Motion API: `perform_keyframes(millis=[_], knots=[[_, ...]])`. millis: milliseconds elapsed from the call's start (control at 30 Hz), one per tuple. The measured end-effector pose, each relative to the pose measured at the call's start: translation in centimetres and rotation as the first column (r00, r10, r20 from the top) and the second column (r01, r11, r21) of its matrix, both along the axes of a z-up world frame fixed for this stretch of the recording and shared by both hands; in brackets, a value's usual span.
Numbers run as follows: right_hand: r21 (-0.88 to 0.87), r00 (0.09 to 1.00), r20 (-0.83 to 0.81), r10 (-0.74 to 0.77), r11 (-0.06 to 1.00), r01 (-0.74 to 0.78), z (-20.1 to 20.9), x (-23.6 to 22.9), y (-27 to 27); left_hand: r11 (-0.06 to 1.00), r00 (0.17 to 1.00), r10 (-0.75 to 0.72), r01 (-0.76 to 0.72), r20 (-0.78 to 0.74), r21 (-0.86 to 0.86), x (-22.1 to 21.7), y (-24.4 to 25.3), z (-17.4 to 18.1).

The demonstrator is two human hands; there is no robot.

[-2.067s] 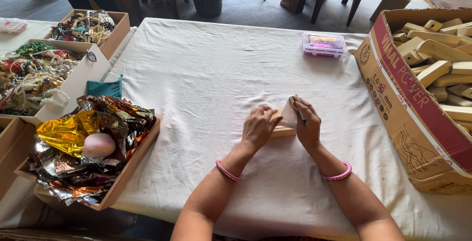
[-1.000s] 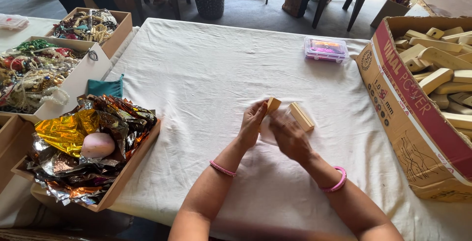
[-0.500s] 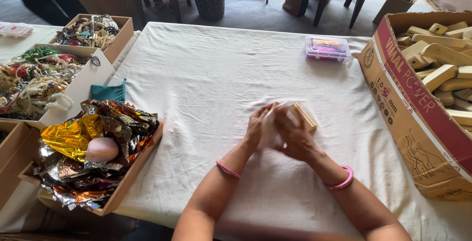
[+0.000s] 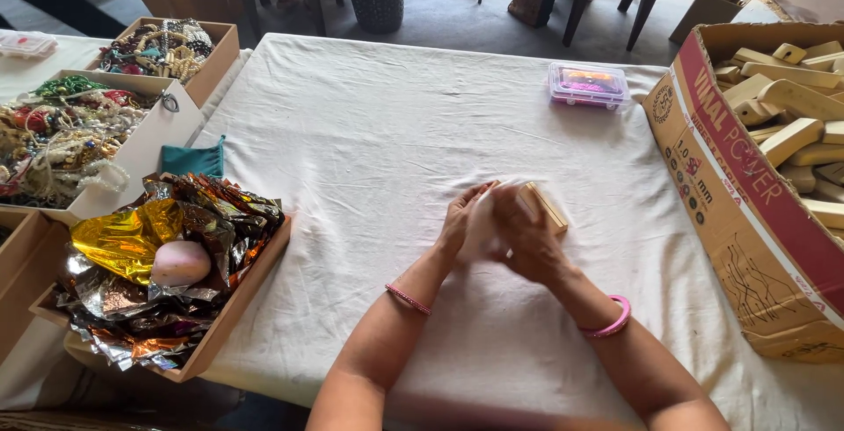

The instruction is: The person wraps a pink object in foil, places it into a plastic container, and then wipes the surfaces of a wooden block with a cloth.

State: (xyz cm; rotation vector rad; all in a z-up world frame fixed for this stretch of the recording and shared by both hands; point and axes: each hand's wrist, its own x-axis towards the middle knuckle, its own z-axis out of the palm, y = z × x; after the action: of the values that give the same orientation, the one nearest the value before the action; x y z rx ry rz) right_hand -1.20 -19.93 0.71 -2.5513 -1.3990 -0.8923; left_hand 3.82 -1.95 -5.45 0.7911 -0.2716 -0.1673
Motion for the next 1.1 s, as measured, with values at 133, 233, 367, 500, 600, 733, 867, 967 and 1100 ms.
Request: perform_keyframes(millis=[133, 233, 367, 500, 600, 733, 867, 967, 1100], knots=[[0.056, 0.988, -0.061, -0.139, 0.988, 0.143, 0.4, -0.1, -0.3, 0.995, 0.993, 0.049, -0.038, -0.112, 0.094, -3.0, 0.0, 4.3], [0.07, 0.998, -0.04, 0.058, 0.996, -0.055, 0.5, -0.8, 0.2, 0.99, 0.984, 0.106, -0.092, -0.14, 0.106, -2.1, 0.3, 3.3], [0.001, 0.998, -0.033, -0.049, 0.999, 0.049, 0.0, -0.1, 0.0, 0.972, 0.981, 0.173, -0.154, -0.092, 0.179, -1.2, 0.3, 1.5], [0.1, 0.992, -0.123, -0.024, 0.994, 0.036, 0.5, -0.5, 0.2, 0.996, 0.996, 0.082, -0.084, -0.034, -0.039, 0.4, 0.0, -0.7], [0.02, 0.999, -0.045, 0.031, 0.999, -0.03, -0.1, -0.9, 0.7, 0.984, 0.985, 0.128, -0.111, -0.113, 0.142, -1.0, 0.4, 1.7], [0.015, 0.991, 0.034, -0.131, 0.991, 0.131, 0.5, -0.4, 0.3, 0.983, 0.986, 0.05, -0.021, -0.158, 0.184, -1.8, -0.1, 2.7], [0.051, 0.998, -0.065, -0.016, 0.999, 0.019, 1.5, -1.6, 1.1, 0.997, 0.987, 0.071, -0.067, -0.141, 0.031, -0.6, 0.1, 1.9], [-0.028, 0.998, -0.063, 0.02, 0.999, -0.022, 0.5, -1.3, 1.2, 0.991, 0.992, 0.103, -0.095, -0.079, 0.092, 2.0, 0.1, -1.9], [-0.029, 0.959, -0.087, -0.269, 0.963, 0.267, -0.6, 1.1, -0.4, 0.988, 0.994, 0.035, -0.019, -0.103, 0.154, -1.5, -0.4, 2.5]])
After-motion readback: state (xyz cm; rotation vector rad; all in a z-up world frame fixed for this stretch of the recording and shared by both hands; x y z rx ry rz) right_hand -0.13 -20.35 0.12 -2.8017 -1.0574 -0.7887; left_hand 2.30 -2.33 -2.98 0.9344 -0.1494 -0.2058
